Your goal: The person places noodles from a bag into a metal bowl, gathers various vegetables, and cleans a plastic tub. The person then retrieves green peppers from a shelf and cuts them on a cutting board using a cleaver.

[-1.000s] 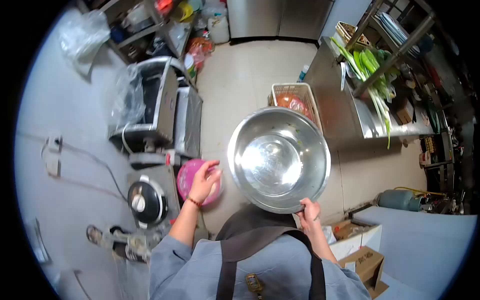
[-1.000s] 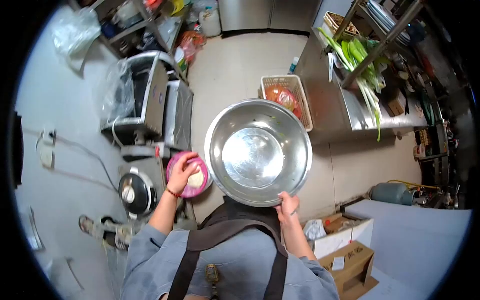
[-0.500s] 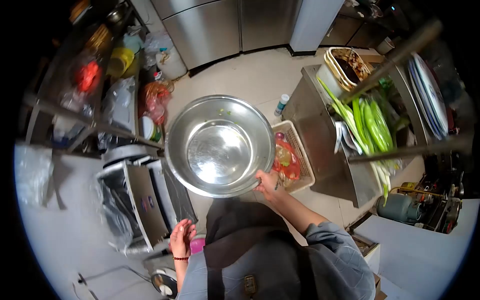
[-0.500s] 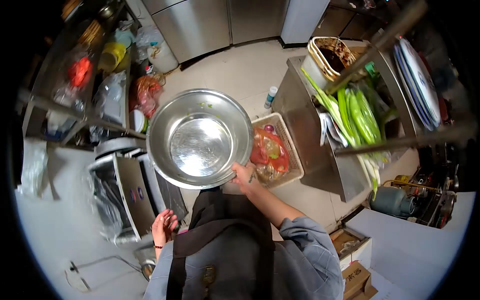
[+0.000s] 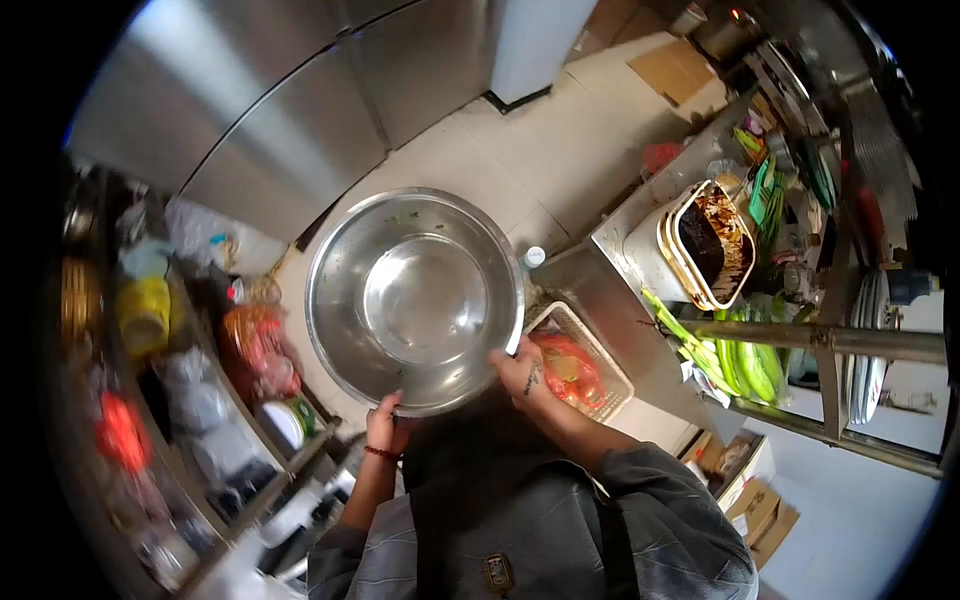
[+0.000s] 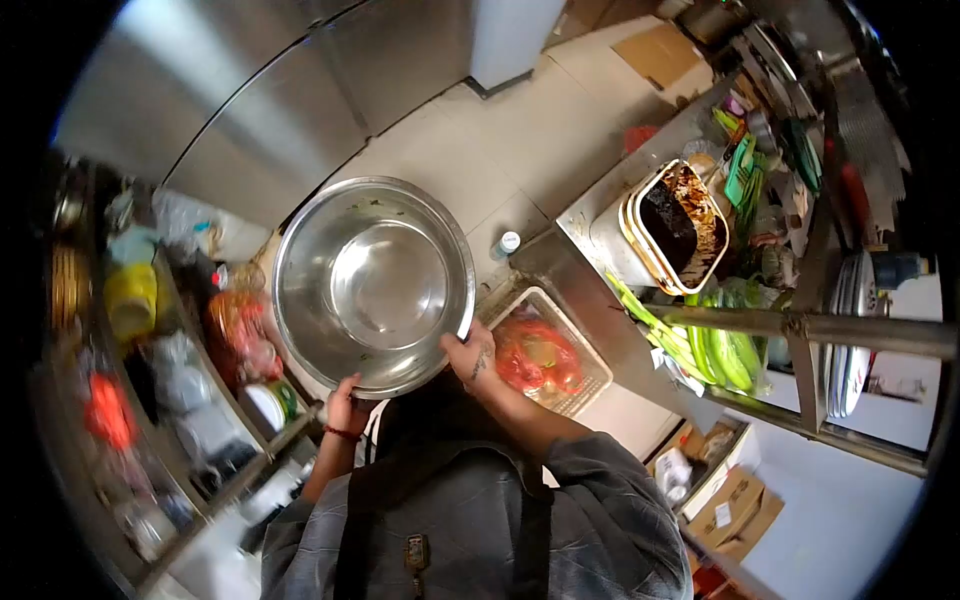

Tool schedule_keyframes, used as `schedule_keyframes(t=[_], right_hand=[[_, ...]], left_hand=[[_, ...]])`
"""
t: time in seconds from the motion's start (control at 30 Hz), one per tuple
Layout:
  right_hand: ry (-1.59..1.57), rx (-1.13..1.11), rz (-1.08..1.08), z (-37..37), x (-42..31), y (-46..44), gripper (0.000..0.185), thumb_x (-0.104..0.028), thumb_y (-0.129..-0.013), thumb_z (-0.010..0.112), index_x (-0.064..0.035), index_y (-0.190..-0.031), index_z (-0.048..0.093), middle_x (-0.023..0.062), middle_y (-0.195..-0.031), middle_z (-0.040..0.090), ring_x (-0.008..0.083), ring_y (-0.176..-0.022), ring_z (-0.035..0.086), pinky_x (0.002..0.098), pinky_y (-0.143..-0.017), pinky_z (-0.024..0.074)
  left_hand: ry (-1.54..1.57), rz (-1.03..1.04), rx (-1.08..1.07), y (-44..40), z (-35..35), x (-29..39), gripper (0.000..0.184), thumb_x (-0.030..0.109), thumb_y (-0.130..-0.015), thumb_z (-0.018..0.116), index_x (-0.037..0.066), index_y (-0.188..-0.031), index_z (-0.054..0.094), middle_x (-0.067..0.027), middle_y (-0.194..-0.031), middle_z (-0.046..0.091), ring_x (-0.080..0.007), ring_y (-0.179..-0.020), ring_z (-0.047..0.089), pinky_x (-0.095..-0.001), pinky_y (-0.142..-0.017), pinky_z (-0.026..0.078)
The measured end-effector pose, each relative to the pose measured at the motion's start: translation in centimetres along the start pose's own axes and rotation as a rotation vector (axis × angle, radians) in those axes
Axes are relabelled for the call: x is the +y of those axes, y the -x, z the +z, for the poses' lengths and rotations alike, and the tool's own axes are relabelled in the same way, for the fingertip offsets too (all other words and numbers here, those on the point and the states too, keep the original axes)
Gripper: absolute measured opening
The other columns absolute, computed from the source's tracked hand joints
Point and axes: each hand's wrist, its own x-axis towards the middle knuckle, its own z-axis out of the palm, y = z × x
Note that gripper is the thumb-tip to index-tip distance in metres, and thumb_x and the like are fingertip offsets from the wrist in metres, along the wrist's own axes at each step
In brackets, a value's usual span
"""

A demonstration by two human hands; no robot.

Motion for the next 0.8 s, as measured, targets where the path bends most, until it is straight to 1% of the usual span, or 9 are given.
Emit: schedule_keyframes(t=[0.13, 0.17, 0.23, 0.33, 0.47, 0.57, 0.63, 0.73, 0.8], right_hand=[[-0.131, 0.126, 0.062, 1.8, -4.0, -8.4, 0.032, -0.008, -0.075, 0.060, 0.0039, -0.104, 0.059, 0.0092, -0.092, 0.064, 0.0163, -0.083, 0.058, 0.0300, -0.075, 0.0468], [-0.196, 0.146, 0.135, 2.2, -5.8, -11.0, 0.033, -0.009, -0.075, 0.060, 0.0045, -0.105, 0.059, 0.0097, -0.093, 0.064, 0.0168, -0.084, 0.058, 0.0307, -0.076, 0.0466], [-0.066, 0.135, 0.089, 3.2, -7.0, -17.4, 0.043, -0.009, -0.074, 0.060, 0.0042, -0.115, 0.053, 0.0149, -0.105, 0.060, 0.0227, -0.094, 0.057, 0.0338, -0.084, 0.0450], [-0.117, -0.140, 0.252, 3.0, -10.2, -25.7, 0.055, -0.009, -0.075, 0.059, 0.0045, -0.125, 0.042, 0.0169, -0.113, 0.056, 0.0253, -0.104, 0.053, 0.0356, -0.089, 0.0431], [-0.234, -0.026, 0.197, 2.4, -18.4, -32.8, 0.062, -0.021, -0.081, 0.066, 0.0012, -0.132, 0.038, 0.0159, -0.121, 0.051, 0.0223, -0.102, 0.054, 0.0342, -0.088, 0.0448], [-0.336, 0.224, 0.110, 0.0, -14.6, -39.7, 0.065, -0.022, -0.082, 0.068, -0.0049, -0.137, 0.037, 0.0144, -0.129, 0.046, 0.0206, -0.103, 0.054, 0.0331, -0.088, 0.0450], [-0.237, 0.406, 0.242, -3.2, -13.4, -43.3, 0.064, -0.021, -0.081, 0.069, -0.0047, -0.135, 0.039, 0.0138, -0.130, 0.046, 0.0216, -0.103, 0.054, 0.0346, -0.086, 0.0461], [-0.331, 0.663, 0.545, -7.8, -11.7, -46.7, 0.068, -0.021, -0.080, 0.067, -0.0053, -0.137, 0.035, 0.0178, -0.132, 0.045, 0.0276, -0.112, 0.051, 0.0377, -0.084, 0.0476], [-0.190, 0.801, 0.643, -10.5, -5.8, -47.6, 0.067, -0.014, -0.076, 0.063, 0.0005, -0.135, 0.035, 0.0162, -0.120, 0.052, 0.0256, -0.105, 0.054, 0.0351, -0.087, 0.0453]], left_hand=[[-0.008, 0.023, -0.071, -10.5, 4.8, 5.2, 0.031, -0.002, -0.076, 0.055, -0.002, -0.108, 0.054, -0.0127, -0.099, 0.060, -0.0272, -0.090, 0.060, -0.0446, -0.077, 0.052], [-0.087, 0.060, -0.119, -12.9, 5.9, 6.8, 0.036, 0.001, -0.076, 0.052, -0.004, -0.111, 0.052, -0.0146, -0.107, 0.059, -0.0310, -0.097, 0.058, -0.0460, -0.087, 0.049], [-0.097, 0.096, -0.022, -15.6, 12.5, 11.0, 0.040, -0.005, -0.074, 0.051, -0.002, -0.114, 0.050, -0.0137, -0.102, 0.060, -0.0291, -0.092, 0.061, -0.0440, -0.074, 0.055], [-0.184, 0.099, 0.057, -21.5, 15.6, 16.0, 0.035, -0.005, -0.073, 0.052, -0.002, -0.108, 0.051, -0.0140, -0.101, 0.059, -0.0294, -0.088, 0.061, -0.0438, -0.074, 0.054], [-0.202, 0.014, 0.072, -26.8, 25.4, 21.7, 0.028, -0.001, -0.073, 0.055, -0.004, -0.102, 0.053, -0.0134, -0.101, 0.059, -0.0296, -0.090, 0.060, -0.0454, -0.079, 0.053], [-0.262, -0.018, 0.062, -34.2, 29.5, 23.1, 0.034, -0.002, -0.074, 0.053, -0.004, -0.108, 0.051, -0.0148, -0.107, 0.057, -0.0316, -0.096, 0.058, -0.0475, -0.085, 0.050], [-0.323, -0.067, 0.067, -39.4, 32.3, 23.8, 0.036, -0.003, -0.075, 0.051, -0.004, -0.111, 0.050, -0.0162, -0.112, 0.055, -0.0332, -0.101, 0.056, -0.0491, -0.090, 0.048], [-0.519, -0.074, 0.084, -46.2, 39.5, 24.8, 0.049, -0.007, -0.073, 0.053, 0.001, -0.120, 0.042, -0.0163, -0.110, 0.054, -0.0345, -0.098, 0.057, -0.0511, -0.080, 0.052], [-0.609, -0.158, 0.074, -51.3, 44.1, 25.5, 0.049, -0.006, -0.074, 0.053, 0.002, -0.120, 0.042, -0.0161, -0.110, 0.053, -0.0341, -0.098, 0.057, -0.0507, -0.079, 0.053]])
